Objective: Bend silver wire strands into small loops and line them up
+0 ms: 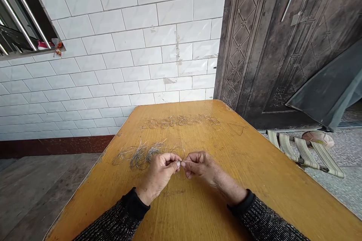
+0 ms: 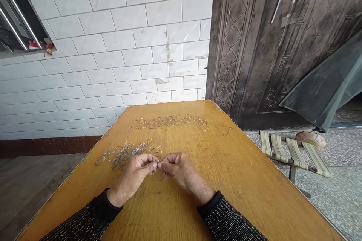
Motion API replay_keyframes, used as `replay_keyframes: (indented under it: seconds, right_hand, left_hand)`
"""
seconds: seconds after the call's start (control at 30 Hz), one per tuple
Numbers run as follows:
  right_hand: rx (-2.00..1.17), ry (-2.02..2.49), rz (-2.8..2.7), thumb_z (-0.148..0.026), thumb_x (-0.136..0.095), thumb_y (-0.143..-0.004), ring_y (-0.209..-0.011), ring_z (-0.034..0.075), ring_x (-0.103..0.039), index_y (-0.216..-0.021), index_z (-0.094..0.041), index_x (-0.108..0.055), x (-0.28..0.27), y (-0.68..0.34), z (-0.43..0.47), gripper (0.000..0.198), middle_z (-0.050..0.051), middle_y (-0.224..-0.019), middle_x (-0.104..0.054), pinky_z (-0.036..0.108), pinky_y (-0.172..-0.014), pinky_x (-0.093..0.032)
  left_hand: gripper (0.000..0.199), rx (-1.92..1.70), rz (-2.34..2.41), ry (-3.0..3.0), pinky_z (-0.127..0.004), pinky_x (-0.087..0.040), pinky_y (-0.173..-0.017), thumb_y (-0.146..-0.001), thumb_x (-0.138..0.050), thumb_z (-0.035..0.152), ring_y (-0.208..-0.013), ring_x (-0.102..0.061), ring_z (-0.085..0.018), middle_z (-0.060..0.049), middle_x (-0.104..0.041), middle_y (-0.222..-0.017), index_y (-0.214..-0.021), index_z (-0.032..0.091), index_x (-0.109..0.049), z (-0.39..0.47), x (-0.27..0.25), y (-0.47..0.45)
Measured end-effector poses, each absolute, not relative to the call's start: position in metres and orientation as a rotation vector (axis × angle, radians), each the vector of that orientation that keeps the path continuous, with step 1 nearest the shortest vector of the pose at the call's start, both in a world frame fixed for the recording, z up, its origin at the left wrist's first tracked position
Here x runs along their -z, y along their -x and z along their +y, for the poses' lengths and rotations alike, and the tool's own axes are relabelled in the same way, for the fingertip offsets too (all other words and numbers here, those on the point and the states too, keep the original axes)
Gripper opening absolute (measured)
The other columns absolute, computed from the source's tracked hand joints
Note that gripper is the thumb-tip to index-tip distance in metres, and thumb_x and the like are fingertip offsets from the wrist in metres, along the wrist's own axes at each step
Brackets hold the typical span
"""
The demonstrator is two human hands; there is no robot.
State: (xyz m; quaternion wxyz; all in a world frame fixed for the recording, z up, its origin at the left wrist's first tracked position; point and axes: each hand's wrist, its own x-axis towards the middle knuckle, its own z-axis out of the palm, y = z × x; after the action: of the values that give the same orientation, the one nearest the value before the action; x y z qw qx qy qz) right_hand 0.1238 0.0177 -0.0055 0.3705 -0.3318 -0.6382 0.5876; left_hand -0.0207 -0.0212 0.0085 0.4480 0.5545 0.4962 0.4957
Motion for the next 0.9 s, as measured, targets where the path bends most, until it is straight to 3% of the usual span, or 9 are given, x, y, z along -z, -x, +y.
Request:
replay_keyframes:
  seconds: [0.27, 0.47, 0.73, 0.9]
  right_hand:
    - [-1.629, 0.816, -1.515, -0.049, -0.063, -0.064, -0.053, 0.008, -0.053, -0.064, -0.015, -0.056, -0.005, -0.128, 0.014, 0.035, -0.001, -0.061, -0.058, 0.017, -0.044, -0.036]
    - [-1.651, 0.826, -1.457, -0.047, -0.065, -0.062, -0.05, 0.007, -0.053, -0.067, -0.014, -0.056, -0.006, -0.13, 0.016, 0.035, -0.002, -0.061, -0.057, 0.017, -0.044, -0.038]
    - [-1.663, 0.815, -1.434, -0.046, -0.067, -0.061, -0.046, 0.006, -0.052, -0.065, -0.014, -0.055, -0.007, -0.13, 0.016, 0.034, -0.002, -0.057, -0.057, 0.016, -0.042, -0.037]
    - [-1.649, 0.821, -1.42, -0.046, -0.066, -0.062, -0.048, 0.006, -0.053, -0.067, -0.014, -0.056, -0.004, -0.129, 0.018, 0.034, -0.002, -0.058, -0.058, 0.016, -0.041, -0.038]
  left_hand:
    - [0.016, -1.276, 1.067, -1.099, -0.025, -0.035, -0.06, -0.064, -0.067, 0.025, -0.063, -0.049, -0.01, -0.001, -0.056, -0.068, -0.074, 0.013, -0.063, -0.019, -0.012, 0.026]
    - [0.024, -1.233, 1.031, -1.029, -0.025, -0.037, -0.067, -0.06, -0.071, 0.02, -0.076, -0.051, -0.013, -0.005, -0.06, -0.083, -0.082, 0.014, -0.063, -0.02, -0.014, 0.028]
    - [0.033, -1.161, 1.062, -1.148, -0.025, -0.036, -0.062, -0.066, -0.067, 0.028, -0.075, -0.051, -0.013, -0.008, -0.059, -0.093, -0.096, 0.015, -0.061, -0.022, -0.018, 0.034]
    - [0.029, -1.22, 0.972, -1.04, -0.023, -0.037, -0.06, -0.072, -0.061, 0.037, -0.077, -0.051, -0.013, -0.006, -0.056, -0.086, -0.091, 0.015, -0.061, -0.022, -0.019, 0.034]
